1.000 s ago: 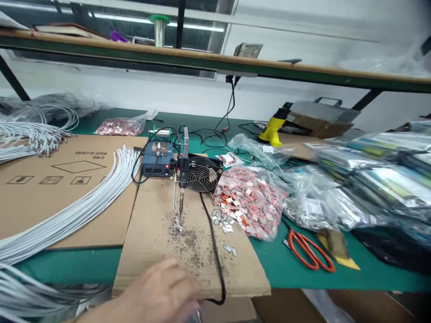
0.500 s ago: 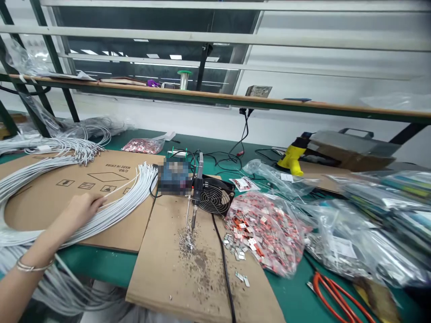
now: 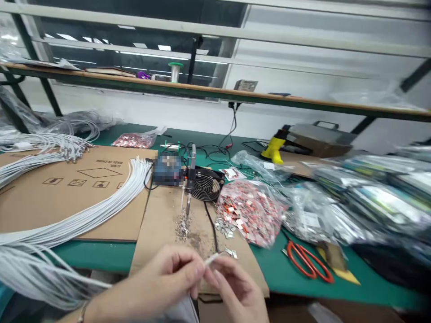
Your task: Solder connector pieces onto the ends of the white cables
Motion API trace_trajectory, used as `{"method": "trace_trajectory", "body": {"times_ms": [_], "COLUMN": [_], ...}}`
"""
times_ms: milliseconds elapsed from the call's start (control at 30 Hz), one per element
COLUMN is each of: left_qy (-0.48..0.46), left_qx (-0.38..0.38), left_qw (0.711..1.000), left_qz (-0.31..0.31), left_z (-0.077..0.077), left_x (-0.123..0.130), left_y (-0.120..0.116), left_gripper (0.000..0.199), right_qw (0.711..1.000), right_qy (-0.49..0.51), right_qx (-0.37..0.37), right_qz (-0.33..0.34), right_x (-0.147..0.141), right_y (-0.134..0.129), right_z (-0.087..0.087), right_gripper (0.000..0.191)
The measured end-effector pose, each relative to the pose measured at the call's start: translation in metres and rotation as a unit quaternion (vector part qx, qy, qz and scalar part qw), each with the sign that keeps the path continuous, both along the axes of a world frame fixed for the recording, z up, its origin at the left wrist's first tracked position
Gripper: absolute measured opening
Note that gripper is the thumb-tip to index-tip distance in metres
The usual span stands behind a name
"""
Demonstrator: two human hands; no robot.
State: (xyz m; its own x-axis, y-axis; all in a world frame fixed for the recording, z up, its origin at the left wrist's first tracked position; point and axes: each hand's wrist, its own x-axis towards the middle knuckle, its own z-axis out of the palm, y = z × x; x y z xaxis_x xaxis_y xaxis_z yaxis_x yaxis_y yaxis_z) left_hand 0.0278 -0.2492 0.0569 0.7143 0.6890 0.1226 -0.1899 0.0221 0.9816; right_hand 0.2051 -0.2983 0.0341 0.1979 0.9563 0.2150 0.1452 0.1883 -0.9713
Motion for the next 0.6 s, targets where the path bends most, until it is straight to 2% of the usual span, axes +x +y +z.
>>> {"method": "trace_trajectory", "body": {"times_ms": [100,200,300,467,600], "left_qy": [0.003,0.024,0.053,0.098,0.099], "left_qx": [-0.073,-0.083,-0.032,0.084,0.120], "left_qw": [0.997,0.996,0.996,0.983,0.973], "left_qz": [0.021,0.036,0.071,0.130,0.173], "left_z": [-0.034,-0.053,-0.057,-0.055,-0.059], "left_x": [0.013,0.010,0.003,0.001,0.004], "left_y": [-0.014,-0.021,-0.028,-0.034,-0.033], "left_gripper": [0.052,0.052,0.047,0.030,0.022], "right_qw": [0.996,0.988,0.986,0.980,0.973], "right_qy": [-0.082,-0.145,-0.154,-0.179,-0.201], "right_qx": [0.013,0.004,-0.014,-0.029,-0.027], "right_qz": [0.037,0.062,0.063,0.080,0.114], "right_x": [-0.003,-0.008,-0.012,-0.014,-0.015], "right_y": [-0.003,-0.004,-0.005,-0.010,-0.011], "right_z": [0.005,0.011,0.013,0.014,0.012], "right_gripper": [0.018,0.015,0.013,0.010,0.008]}}
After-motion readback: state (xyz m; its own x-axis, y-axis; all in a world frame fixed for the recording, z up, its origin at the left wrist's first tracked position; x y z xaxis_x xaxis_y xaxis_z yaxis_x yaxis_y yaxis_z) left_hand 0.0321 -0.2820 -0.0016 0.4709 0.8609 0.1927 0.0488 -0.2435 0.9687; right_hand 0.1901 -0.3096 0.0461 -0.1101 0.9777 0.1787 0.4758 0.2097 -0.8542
